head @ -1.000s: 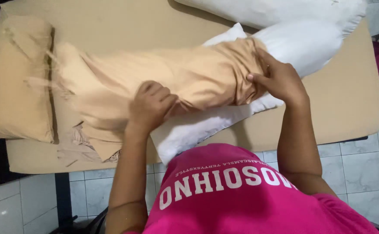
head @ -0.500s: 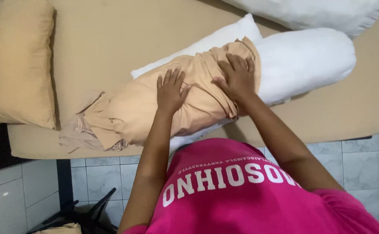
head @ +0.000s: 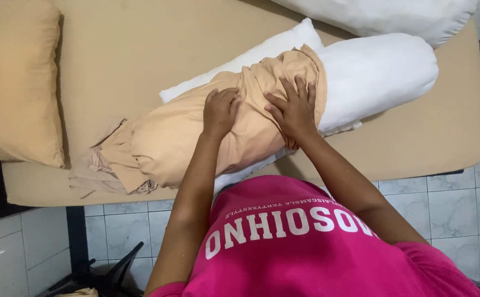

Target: The person inserts a white pillow into a beige pillowcase on a bed. They align the corners, push the pillow inside, and smooth the fabric to fit the case properly.

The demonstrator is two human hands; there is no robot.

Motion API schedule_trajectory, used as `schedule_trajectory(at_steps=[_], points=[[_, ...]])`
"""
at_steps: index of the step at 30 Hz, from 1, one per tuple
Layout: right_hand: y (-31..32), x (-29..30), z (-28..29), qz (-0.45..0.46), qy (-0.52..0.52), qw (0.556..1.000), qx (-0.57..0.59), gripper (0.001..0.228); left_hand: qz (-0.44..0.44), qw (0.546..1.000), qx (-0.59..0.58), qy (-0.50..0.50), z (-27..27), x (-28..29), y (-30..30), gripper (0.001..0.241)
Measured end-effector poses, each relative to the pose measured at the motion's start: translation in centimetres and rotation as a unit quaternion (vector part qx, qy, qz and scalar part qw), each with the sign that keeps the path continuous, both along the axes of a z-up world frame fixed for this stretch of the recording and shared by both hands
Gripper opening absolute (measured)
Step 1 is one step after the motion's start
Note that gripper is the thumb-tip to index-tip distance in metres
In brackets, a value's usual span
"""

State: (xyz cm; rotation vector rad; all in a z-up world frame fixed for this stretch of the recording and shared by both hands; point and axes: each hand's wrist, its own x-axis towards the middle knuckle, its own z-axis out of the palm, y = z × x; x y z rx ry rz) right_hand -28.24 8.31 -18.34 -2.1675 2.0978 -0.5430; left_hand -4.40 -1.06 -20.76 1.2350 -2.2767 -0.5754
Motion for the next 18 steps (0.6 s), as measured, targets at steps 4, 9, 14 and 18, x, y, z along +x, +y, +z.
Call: schedule_trajectory(at_steps=[4, 9, 14, 18], points=[[-0.3, 0.1, 0.2, 0.019, -0.025, 1.0, -0.001, 0.054, -0.073, 0.993, 0.086, -0.019, 2.8, 0.7, 0.5, 0.062], [-0.2, 0.4, 0.1, 0.036, -0.016, 0.999, 0.003, 0.086, 0.002, 0.999, -0.008, 0.04, 0.6, -0.8, 0.2, 0.014], [-2.2, 0.5, -0.5, 0.004, -0.007, 0.999, 0.048, 0.051, -0.023, 0.992, -0.076, 0.102, 3.0, -8.0, 0.4, 0.01], [-6.0, -1.3, -4.3, -0.028, 0.037, 0.999, 0.003, 0.043, -0.01, 0.999, -0.042, 0.004, 3.8, -8.7, 0.0, 0.006]])
